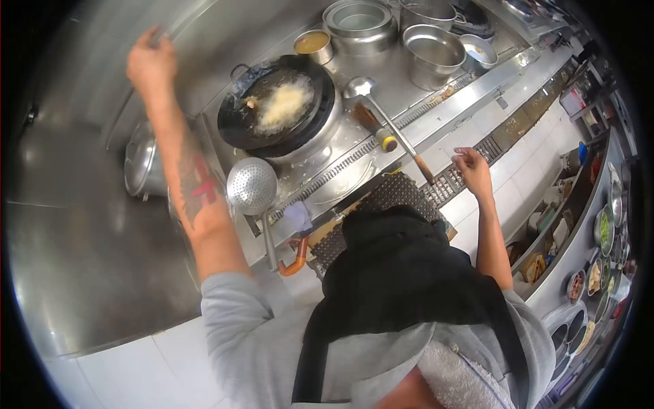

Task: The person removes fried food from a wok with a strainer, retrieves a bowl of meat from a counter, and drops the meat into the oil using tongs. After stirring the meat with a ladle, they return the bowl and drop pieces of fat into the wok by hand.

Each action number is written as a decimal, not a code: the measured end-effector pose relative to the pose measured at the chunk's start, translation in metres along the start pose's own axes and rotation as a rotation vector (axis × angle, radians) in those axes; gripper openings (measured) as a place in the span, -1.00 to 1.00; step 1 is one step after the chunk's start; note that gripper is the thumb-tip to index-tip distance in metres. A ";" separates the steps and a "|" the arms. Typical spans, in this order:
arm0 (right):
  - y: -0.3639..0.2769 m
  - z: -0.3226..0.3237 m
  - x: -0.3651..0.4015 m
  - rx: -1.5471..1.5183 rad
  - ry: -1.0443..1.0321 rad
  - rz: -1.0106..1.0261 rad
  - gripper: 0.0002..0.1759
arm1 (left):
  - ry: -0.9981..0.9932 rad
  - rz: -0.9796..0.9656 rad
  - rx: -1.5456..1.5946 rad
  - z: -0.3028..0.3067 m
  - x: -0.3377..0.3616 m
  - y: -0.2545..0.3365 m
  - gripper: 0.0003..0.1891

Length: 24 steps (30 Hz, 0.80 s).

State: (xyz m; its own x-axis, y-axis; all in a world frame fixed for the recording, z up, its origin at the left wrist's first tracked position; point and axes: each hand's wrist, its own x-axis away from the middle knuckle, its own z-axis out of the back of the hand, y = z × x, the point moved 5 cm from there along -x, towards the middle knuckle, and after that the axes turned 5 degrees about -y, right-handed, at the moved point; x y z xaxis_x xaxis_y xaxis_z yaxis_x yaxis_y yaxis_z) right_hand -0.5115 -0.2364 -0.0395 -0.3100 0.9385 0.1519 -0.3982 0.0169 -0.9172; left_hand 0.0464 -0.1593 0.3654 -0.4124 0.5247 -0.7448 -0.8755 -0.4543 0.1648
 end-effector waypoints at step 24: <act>0.135 0.303 0.050 0.248 0.378 -0.119 -0.63 | -0.228 0.035 0.304 -0.178 0.053 0.273 -0.51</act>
State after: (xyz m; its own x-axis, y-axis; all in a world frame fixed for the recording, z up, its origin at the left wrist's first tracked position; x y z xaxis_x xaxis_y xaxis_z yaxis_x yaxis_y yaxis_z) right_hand -0.8429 -0.2921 -0.0444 0.0685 0.9956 0.0639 -0.6205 0.0927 -0.7787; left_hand -0.1696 -0.3838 0.2559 -0.4585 0.6752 -0.5779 -0.8807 -0.2579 0.3974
